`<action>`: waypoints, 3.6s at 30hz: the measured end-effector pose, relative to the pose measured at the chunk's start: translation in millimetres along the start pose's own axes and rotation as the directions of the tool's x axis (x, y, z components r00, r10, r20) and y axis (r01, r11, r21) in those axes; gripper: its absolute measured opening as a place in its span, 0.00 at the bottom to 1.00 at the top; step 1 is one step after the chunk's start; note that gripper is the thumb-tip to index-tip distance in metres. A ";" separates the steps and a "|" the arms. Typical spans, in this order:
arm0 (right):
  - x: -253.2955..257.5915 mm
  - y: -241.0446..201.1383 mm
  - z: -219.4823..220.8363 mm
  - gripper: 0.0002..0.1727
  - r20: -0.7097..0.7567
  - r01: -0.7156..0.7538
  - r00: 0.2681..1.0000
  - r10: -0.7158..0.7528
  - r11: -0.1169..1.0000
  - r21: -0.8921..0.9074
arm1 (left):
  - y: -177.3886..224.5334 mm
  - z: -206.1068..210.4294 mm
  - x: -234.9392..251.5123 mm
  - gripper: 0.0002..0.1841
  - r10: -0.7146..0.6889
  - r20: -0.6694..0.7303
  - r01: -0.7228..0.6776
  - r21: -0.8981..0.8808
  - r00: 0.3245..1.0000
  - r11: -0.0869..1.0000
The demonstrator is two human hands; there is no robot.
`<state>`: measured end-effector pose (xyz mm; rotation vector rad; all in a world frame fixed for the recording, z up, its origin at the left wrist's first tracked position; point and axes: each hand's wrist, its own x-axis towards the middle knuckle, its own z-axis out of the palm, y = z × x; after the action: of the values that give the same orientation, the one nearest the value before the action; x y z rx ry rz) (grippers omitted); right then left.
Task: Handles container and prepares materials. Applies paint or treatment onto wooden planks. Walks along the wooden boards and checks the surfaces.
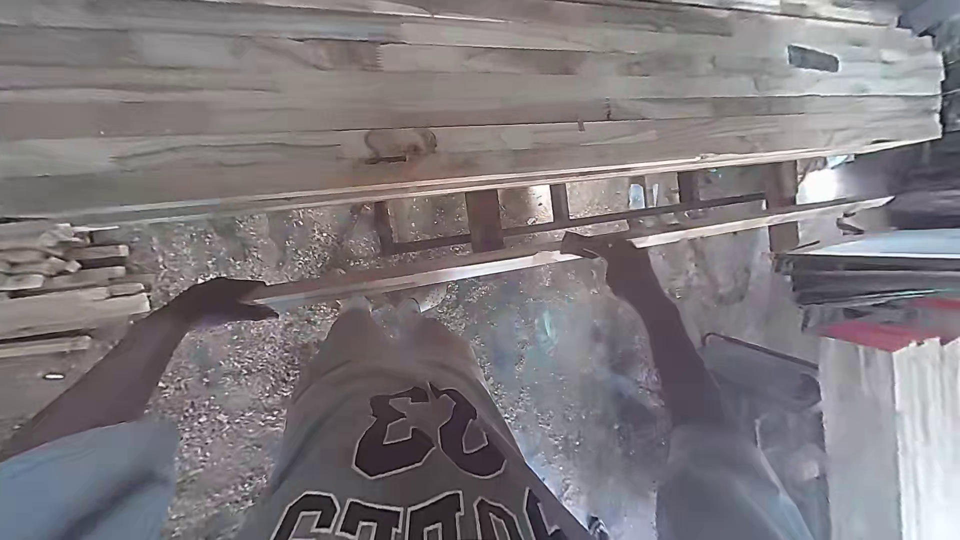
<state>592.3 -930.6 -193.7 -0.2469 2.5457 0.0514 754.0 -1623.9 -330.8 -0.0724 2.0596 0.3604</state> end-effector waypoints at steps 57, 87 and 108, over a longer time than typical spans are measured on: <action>-20.7 -386.5 230.9 0.31 -0.144 -0.392 0.658 0.739 0.500 0.772 | -22.8 -8.9 44.4 0.39 0.413 0.287 -0.371 -0.192 0.864 0.909; -86.8 -419.4 186.8 0.27 0.180 0.035 0.804 0.567 -0.347 0.937 | -17.4 -10.3 15.0 0.30 0.280 -0.156 -0.234 0.259 0.947 0.937; -33.5 -450.9 112.0 0.25 0.336 -0.496 0.838 0.430 0.342 0.798 | -21.4 -27.4 39.3 0.43 0.242 0.105 -0.257 0.165 0.964 0.952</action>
<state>765.1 -1357.8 -261.1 0.8940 2.1327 -0.9921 715.7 -1648.2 -357.0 0.3101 2.0118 0.3274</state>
